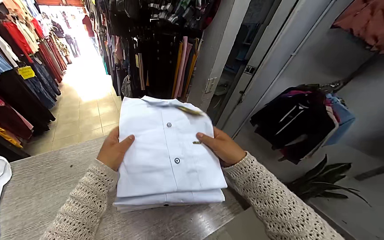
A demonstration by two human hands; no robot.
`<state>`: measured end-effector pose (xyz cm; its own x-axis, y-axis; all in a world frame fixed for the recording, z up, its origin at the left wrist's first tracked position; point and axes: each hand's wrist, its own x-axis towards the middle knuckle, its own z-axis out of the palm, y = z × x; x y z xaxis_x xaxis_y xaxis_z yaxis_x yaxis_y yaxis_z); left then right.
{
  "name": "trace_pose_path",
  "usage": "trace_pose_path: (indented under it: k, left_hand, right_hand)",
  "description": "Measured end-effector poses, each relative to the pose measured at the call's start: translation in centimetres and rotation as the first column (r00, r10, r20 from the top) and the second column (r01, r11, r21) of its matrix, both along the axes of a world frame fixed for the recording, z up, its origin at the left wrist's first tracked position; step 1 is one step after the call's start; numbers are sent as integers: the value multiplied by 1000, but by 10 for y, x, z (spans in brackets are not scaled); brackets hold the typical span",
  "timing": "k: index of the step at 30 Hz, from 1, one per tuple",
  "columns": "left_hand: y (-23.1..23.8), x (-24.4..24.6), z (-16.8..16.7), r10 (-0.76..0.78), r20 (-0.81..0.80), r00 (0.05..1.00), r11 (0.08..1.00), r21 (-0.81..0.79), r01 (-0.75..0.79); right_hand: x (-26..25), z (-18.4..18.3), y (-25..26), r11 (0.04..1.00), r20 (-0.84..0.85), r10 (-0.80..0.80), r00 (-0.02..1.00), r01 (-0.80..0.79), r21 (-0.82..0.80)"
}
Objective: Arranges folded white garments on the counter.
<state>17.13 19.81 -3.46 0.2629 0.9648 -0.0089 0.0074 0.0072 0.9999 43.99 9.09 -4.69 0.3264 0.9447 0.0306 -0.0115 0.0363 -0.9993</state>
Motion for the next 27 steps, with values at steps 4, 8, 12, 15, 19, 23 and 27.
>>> trace_pose_path:
  k: [4, 8, 12, 15, 19, 23, 27]
  left_hand:
    - [-4, -15, -33, -32, 79, 996, 979, -197, 48]
    - [-13, -25, -32, -13, 122, 992, 983, -179, 35]
    - [-19, -25, -38, -20, 121, 992, 978, -206, 45]
    - [-20, -32, -30, -70, 79, 994, 967, -240, 87]
    - [3, -56, -18, 86, -414, 906, 963, 267, 30]
    - [9, -7, 19, 290, -578, 762, 708, 665, 235]
    - [19, 34, -21, 84, -778, 623, 867, 365, 338]
  right_hand:
    - [9, -27, -10, 998, -27, 36, 999, -37, -41]
    - [0, -27, -23, 1000, -66, 10, 998, -9, 16]
    - [0, -44, -22, 1000, -63, 26, 998, -26, 4]
    - [10, -45, -24, 1000, 92, -13, 996, 13, -3]
    - [38, -34, -16, 963, 624, -249, 741, 122, 239]
    - [3, -14, 22, 936, 823, -325, 466, 32, 352]
    - [-30, -45, 55, 996, 906, -55, 420, -44, 81]
